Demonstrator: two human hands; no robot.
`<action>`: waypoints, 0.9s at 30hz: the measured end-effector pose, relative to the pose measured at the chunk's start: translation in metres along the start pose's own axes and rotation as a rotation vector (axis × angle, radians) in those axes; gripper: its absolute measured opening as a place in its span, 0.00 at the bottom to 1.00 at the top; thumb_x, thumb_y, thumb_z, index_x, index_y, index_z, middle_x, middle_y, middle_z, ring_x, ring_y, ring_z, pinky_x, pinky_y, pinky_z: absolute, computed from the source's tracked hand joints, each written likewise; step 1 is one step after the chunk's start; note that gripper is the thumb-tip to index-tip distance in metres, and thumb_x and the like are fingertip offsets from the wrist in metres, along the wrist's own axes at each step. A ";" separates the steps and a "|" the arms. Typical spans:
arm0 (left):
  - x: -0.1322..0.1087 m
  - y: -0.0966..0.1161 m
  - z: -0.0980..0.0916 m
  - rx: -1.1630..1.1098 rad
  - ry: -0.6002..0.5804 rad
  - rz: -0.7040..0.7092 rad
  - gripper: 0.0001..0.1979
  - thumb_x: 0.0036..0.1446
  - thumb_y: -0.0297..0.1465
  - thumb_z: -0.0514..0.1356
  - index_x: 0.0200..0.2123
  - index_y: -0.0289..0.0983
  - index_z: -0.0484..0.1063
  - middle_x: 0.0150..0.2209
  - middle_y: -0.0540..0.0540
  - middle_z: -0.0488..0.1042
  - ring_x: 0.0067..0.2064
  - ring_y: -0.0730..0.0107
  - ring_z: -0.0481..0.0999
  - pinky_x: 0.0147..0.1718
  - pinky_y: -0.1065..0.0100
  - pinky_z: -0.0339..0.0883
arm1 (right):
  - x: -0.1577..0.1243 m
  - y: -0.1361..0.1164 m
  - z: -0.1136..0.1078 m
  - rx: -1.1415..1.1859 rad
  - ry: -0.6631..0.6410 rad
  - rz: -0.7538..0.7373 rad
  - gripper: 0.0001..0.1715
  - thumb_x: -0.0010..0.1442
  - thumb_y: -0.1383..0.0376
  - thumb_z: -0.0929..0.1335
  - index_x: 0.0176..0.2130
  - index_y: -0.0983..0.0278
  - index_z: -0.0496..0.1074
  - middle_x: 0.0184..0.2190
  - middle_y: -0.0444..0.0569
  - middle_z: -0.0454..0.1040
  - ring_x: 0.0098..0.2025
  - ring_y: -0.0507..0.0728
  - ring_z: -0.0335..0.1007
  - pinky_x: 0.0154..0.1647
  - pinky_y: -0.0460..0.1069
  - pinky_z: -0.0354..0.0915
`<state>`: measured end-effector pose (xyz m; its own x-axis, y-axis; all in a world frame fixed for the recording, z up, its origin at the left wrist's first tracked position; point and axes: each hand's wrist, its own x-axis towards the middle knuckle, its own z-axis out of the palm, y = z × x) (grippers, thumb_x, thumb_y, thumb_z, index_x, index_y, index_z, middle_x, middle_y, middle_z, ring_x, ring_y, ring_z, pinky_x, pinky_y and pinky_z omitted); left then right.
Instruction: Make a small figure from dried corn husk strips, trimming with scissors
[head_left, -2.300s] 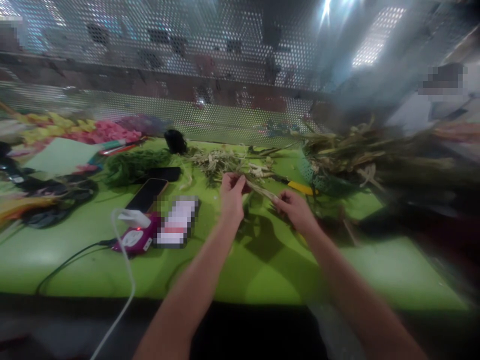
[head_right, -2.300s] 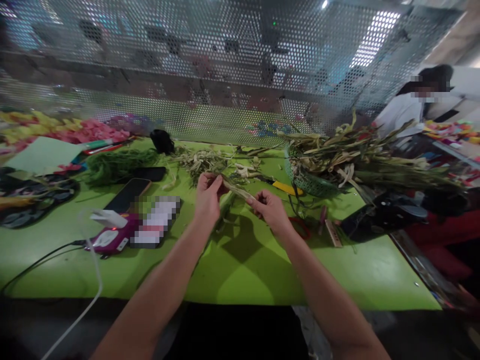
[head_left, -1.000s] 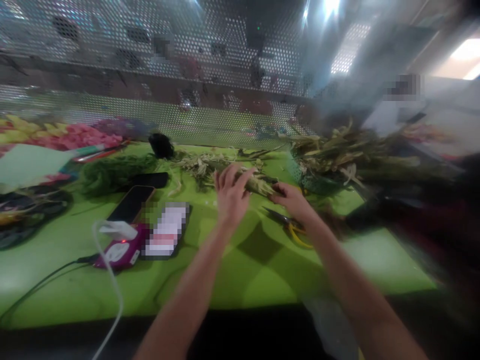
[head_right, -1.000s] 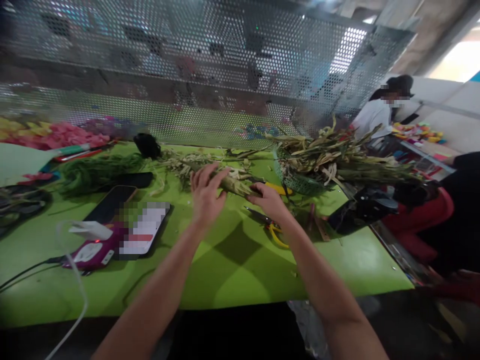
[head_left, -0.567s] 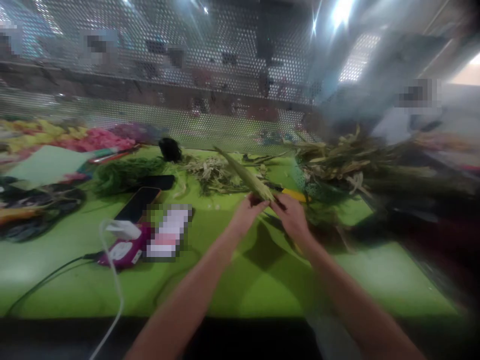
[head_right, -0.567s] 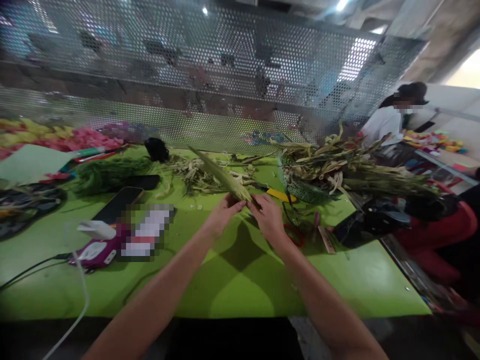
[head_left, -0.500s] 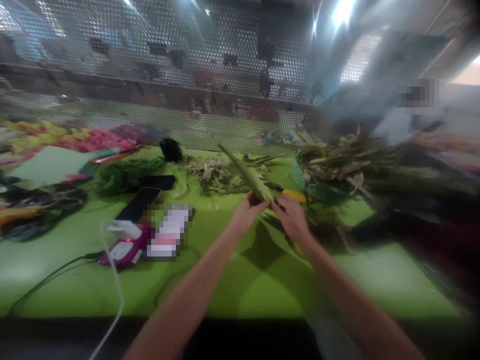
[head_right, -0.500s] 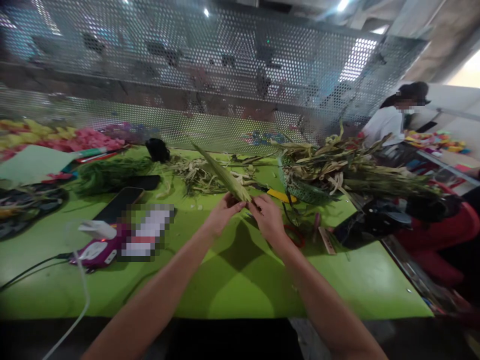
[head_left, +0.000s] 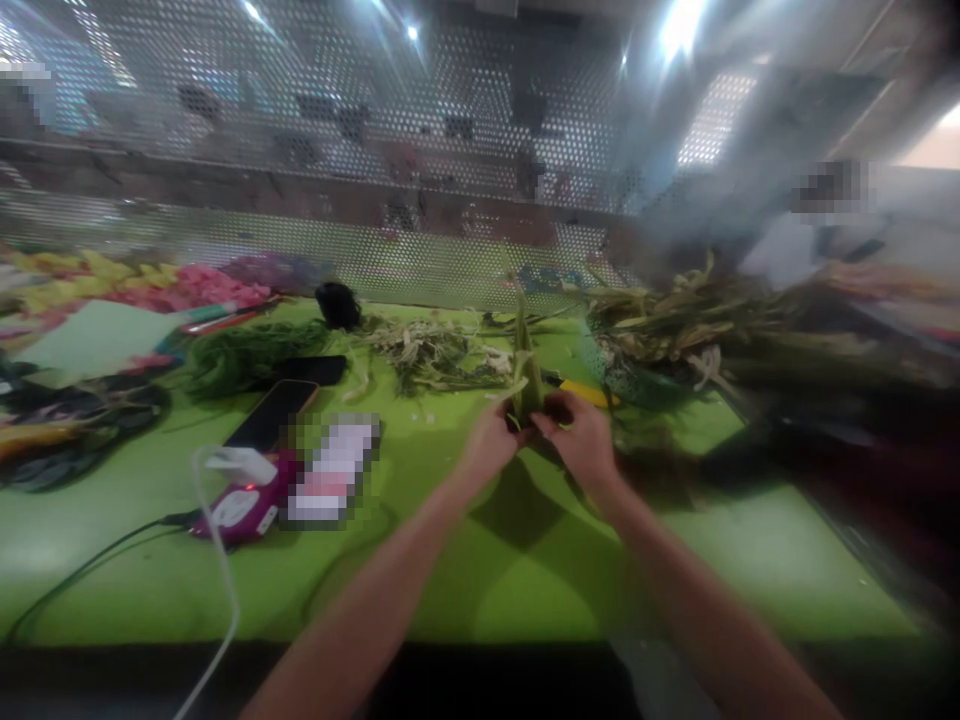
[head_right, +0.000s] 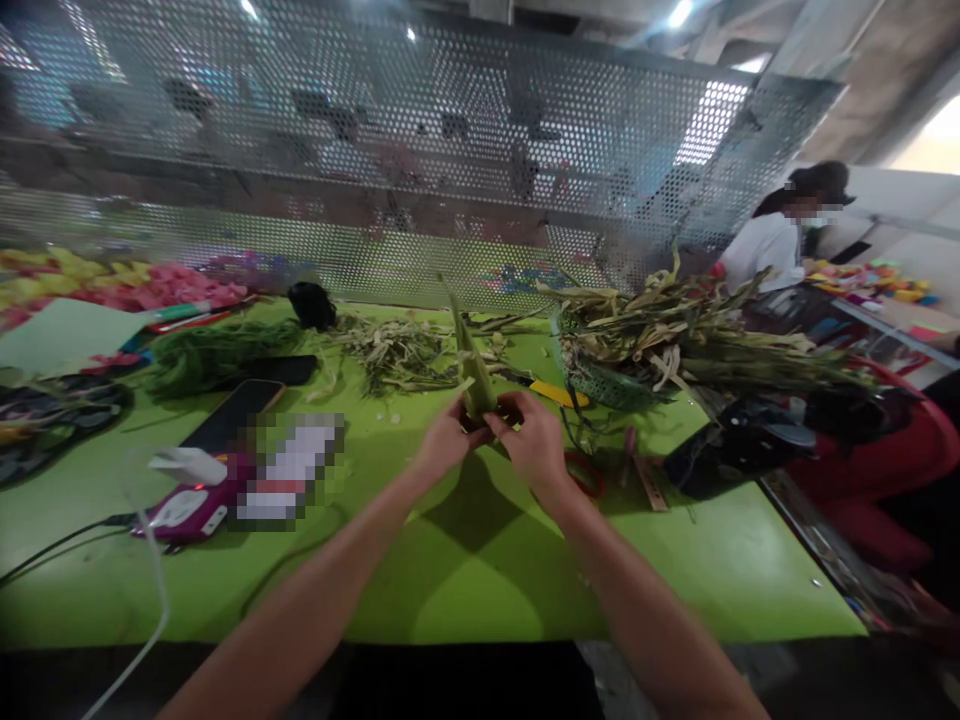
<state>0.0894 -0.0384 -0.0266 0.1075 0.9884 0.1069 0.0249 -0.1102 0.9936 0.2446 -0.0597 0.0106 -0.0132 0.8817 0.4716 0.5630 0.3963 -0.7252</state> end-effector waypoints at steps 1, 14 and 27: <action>0.000 0.001 0.000 0.000 -0.011 -0.008 0.25 0.41 0.30 0.72 0.45 0.37 0.72 0.35 0.47 0.78 0.33 0.68 0.74 0.36 0.65 0.70 | 0.000 0.001 0.000 0.008 0.003 0.011 0.12 0.56 0.59 0.71 0.38 0.63 0.77 0.32 0.48 0.79 0.32 0.57 0.73 0.35 0.49 0.67; 0.001 0.010 -0.006 -0.096 -0.017 -0.067 0.14 0.58 0.35 0.59 0.47 0.37 0.68 0.42 0.43 0.77 0.37 0.67 0.75 0.37 0.65 0.69 | 0.009 0.004 -0.007 0.410 0.098 0.250 0.14 0.56 0.55 0.69 0.30 0.63 0.77 0.28 0.47 0.76 0.29 0.54 0.71 0.32 0.48 0.67; -0.002 0.010 -0.005 0.254 0.002 0.054 0.08 0.57 0.33 0.58 0.38 0.36 0.73 0.36 0.45 0.77 0.37 0.65 0.73 0.38 0.65 0.65 | 0.012 0.008 -0.008 0.292 0.140 0.176 0.19 0.58 0.53 0.68 0.23 0.62 0.68 0.19 0.40 0.64 0.24 0.51 0.62 0.26 0.46 0.59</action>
<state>0.0845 -0.0411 -0.0166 0.1138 0.9805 0.1603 0.2679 -0.1857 0.9454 0.2551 -0.0485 0.0145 0.1872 0.9073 0.3765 0.2869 0.3160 -0.9043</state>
